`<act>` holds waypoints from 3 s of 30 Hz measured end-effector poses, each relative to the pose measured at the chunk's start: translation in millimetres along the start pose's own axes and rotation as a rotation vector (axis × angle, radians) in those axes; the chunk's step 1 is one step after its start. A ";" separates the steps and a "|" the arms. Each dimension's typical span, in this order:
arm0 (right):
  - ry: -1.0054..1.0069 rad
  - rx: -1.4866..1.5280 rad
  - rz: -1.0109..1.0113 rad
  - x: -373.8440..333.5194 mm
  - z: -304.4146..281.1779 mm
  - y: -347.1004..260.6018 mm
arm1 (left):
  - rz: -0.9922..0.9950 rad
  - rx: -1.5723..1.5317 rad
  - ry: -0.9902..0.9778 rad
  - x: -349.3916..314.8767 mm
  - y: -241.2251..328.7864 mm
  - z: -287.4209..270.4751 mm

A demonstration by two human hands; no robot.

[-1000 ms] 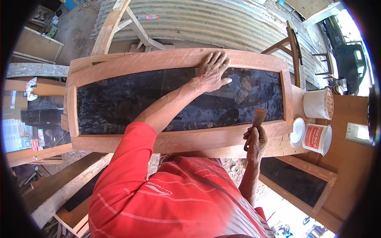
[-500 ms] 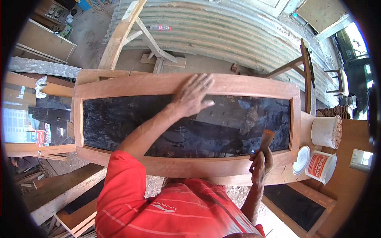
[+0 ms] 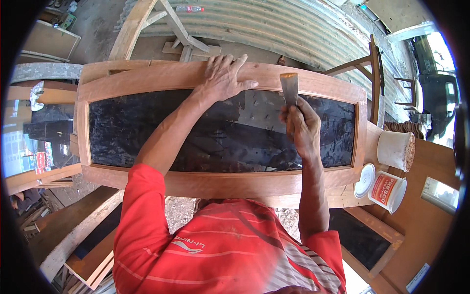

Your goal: The person applies wood putty onto wooden framed panels using a small spatula, dipping into a tub of putty, turning the frames, and smoothing the filler along the edges and corners.

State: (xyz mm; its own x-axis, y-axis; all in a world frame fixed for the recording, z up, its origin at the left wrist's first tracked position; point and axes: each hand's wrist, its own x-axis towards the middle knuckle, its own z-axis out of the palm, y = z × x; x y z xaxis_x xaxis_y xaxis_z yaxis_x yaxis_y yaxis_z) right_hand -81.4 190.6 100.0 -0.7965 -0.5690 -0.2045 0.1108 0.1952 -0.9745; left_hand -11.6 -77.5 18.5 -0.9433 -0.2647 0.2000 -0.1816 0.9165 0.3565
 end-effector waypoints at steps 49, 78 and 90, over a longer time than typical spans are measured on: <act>-0.520 -1.634 -0.778 169.8 -14.9 -22.4 | -0.633 -0.078 0.017 25.2 -38.3 -21.1; -0.480 -1.388 -0.600 98.1 4.3 -5.4 | -0.604 -0.098 0.036 24.2 -38.8 -21.1; -0.476 -1.323 -0.525 81.9 29.5 -23.0 | -0.598 -0.103 0.050 23.8 -41.8 -14.0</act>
State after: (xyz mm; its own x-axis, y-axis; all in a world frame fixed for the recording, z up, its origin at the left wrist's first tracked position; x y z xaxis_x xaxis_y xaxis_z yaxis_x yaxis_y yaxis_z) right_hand -131.7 116.0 102.9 -0.2825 -0.9502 -0.1313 -0.9282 0.3054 -0.2125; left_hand -22.6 -126.3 21.1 -0.6718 -0.7405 -0.0205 -0.6457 0.5718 0.5060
